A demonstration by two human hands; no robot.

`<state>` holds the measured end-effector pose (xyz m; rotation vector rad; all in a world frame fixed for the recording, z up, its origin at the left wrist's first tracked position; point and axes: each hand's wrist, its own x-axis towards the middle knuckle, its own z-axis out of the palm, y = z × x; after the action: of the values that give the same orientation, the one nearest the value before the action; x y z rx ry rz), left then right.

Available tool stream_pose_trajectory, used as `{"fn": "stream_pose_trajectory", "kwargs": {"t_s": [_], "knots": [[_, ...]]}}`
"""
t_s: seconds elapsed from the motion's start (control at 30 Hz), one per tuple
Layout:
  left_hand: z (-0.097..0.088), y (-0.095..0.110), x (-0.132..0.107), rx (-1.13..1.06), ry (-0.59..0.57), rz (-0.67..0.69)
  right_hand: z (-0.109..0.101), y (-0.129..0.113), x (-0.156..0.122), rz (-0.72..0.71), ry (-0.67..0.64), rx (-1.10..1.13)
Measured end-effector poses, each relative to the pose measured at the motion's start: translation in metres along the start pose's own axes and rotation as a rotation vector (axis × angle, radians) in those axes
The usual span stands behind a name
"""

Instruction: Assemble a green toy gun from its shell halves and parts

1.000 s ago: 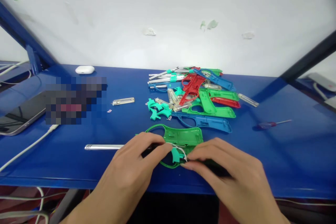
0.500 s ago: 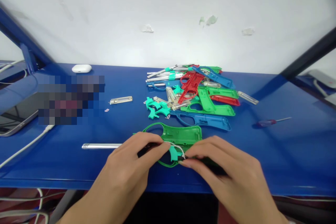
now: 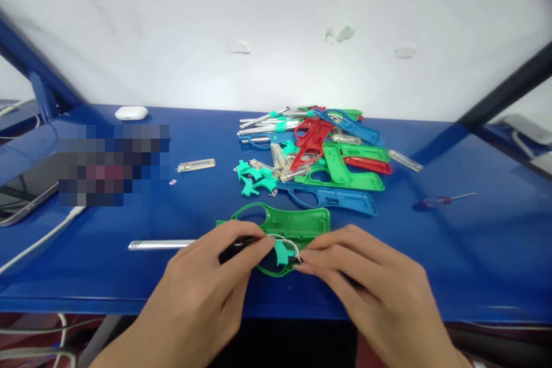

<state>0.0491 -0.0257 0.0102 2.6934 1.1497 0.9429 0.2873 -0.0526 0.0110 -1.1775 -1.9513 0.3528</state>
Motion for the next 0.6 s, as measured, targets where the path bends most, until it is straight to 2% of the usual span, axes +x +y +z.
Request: {"fn": "stream_pose_trajectory", "kwargs": {"t_s": [0.17, 0.37, 0.5, 0.6], "knots": [[0.000, 0.006, -0.002, 0.020, 0.060, 0.028, -0.004, 0.001, -0.002, -0.057, -0.040, -0.056], [-0.002, 0.004, -0.004, 0.132, -0.061, 0.164, -0.001, 0.001, -0.010, -0.137, -0.006, -0.200], [-0.005, 0.002, -0.002, 0.141, -0.047, 0.203, 0.001, 0.002, -0.019, -0.188, 0.016, -0.312], [-0.007, 0.003, 0.000, 0.157, -0.051, 0.213, 0.000, 0.002, -0.019, -0.192, -0.023, -0.343]]}}
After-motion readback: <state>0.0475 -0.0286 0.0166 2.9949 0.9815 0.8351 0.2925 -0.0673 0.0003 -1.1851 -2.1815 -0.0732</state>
